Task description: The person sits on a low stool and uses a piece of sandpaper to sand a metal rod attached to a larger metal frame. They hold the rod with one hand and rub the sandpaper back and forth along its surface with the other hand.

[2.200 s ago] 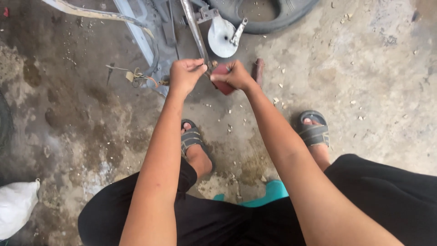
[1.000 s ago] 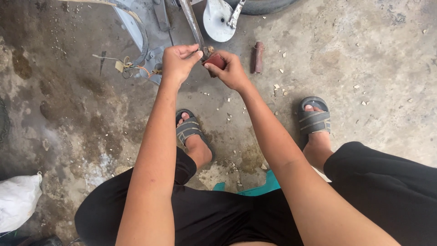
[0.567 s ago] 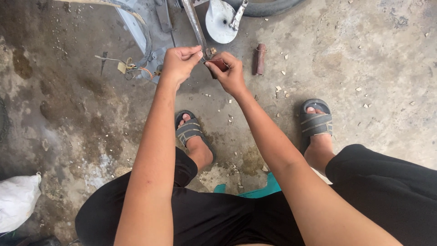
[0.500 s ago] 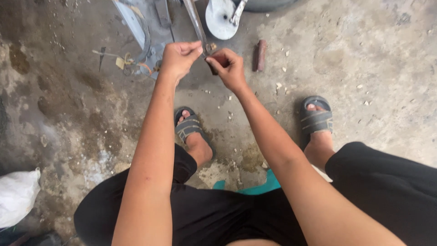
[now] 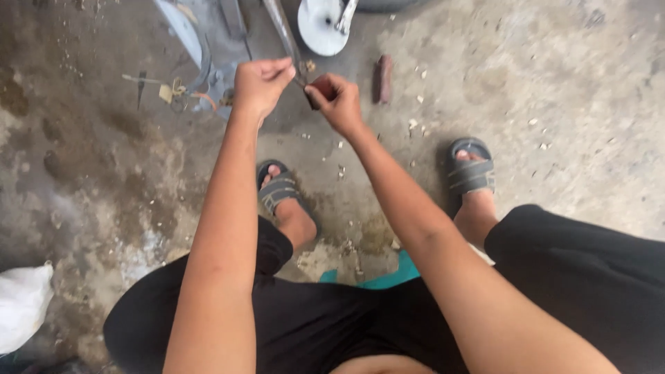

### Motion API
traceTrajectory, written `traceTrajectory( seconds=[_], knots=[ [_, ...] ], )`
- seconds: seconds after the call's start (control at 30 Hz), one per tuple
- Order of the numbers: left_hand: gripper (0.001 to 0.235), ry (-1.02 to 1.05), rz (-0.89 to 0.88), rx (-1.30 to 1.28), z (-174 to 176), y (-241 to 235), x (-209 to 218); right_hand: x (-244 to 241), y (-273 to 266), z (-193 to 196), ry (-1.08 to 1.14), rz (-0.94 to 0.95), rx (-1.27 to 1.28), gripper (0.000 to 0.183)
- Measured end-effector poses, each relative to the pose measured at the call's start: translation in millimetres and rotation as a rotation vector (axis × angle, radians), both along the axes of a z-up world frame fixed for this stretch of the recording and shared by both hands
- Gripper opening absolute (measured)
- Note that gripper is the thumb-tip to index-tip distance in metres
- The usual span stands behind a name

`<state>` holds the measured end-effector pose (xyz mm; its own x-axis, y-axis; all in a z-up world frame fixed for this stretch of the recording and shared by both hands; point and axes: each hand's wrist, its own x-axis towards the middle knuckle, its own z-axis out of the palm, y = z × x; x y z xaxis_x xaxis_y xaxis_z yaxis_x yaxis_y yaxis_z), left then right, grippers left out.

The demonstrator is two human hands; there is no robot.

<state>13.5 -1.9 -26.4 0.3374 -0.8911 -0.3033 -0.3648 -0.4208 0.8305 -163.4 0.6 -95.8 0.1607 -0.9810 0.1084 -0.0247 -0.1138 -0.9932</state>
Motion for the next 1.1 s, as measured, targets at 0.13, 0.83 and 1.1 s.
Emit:
traceTrajectory(
  seconds=[0.13, 0.83, 1.1],
  knots=[
    [0.034, -0.013, -0.03, -0.024, -7.8, -23.0, 6.5, 4.3, -28.5, 10.7, -0.013, -0.02, -0.059, 0.013],
    [0.031, -0.036, 0.004, 0.063, -41.1, -12.3, 15.5, 3.9, -16.9, 0.8, 0.003, -0.027, 0.044, 0.017],
    [0.03, -0.041, 0.025, 0.139, 33.7, 12.8, -9.9, 3.1, -13.9, 17.3, -0.031, 0.044, 0.029, 0.019]
  ],
)
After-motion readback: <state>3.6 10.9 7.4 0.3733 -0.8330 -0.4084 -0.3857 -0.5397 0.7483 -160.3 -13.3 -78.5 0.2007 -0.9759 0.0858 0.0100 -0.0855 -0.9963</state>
